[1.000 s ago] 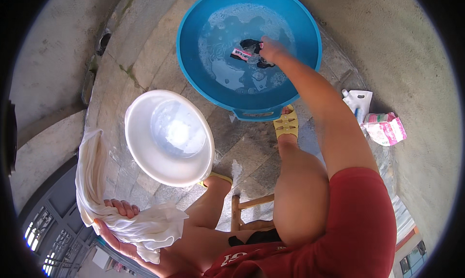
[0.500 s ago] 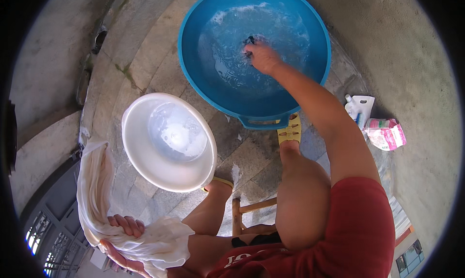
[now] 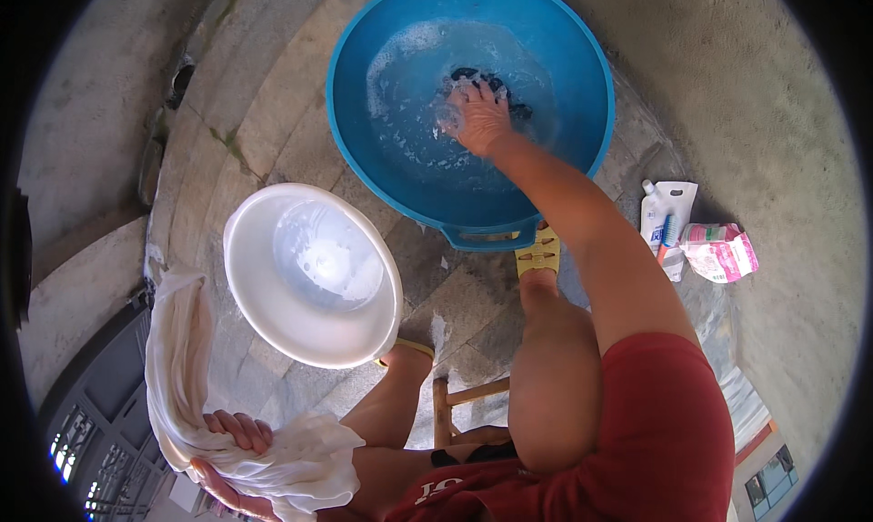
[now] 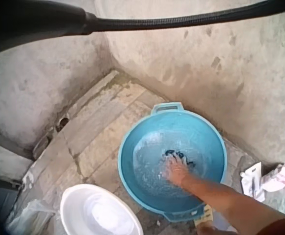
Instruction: The person washes a white shirt by hand in a blue basin of water, rinses it in a white basin, and wrings it out repeatedly.
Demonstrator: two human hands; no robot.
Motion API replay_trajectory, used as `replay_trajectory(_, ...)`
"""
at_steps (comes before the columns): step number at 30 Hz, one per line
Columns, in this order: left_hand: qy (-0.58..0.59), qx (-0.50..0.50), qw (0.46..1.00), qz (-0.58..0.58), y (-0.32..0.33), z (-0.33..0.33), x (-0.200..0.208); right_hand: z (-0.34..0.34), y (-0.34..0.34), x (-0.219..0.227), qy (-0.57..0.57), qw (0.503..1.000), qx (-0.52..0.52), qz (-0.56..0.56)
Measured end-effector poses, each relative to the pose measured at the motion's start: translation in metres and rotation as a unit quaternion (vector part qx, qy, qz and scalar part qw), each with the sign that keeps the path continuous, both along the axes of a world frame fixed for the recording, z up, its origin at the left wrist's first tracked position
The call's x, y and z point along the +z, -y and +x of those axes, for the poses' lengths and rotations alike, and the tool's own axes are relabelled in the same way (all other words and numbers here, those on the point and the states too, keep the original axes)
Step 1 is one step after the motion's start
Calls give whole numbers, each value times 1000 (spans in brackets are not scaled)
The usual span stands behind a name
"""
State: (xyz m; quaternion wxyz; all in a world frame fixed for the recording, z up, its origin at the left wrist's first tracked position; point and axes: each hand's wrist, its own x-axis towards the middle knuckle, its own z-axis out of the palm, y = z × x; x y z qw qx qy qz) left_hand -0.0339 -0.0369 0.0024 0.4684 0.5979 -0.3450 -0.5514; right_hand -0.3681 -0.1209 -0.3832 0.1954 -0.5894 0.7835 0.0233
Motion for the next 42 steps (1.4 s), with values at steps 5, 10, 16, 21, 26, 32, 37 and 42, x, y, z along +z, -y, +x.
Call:
replay_trajectory(5, 15, 1, 1000, -5, -1, -2, -3, -38, 8, 11, 20, 998, -49, 29)
replay_trajectory(10, 26, 15, 999, -14, -2, 3, 2, 2, 9, 22, 57, 994, 65, -59)
replay_trajectory(16, 11, -6, 1000, -12, -3, 0, -2, -43, 11, -6, 125, 960, -242, -66)
replay_trajectory(21, 11, 1, 1000, -13, 2, -9, -4, -94, -3, -29, 388, 826, -405, 54)
replay_trajectory(26, 17, -15, 1000, -9, -3, -1, 2, -55, -8, -2, 29, 984, -154, -80)
replay_trajectory(32, -1, -2, 1000, -25, -7, -8, 3, -14, -36, 11, -30, 997, 13, 71)
replay_trajectory(37, -3, 0, 1000, -12, -10, 2, 8, -59, -17, 6, 368, 846, -294, 252)
replay_trajectory(42, -60, 49, 997, -30, -18, 10, 23, -61, -21, 106, 747, 524, -404, 70)
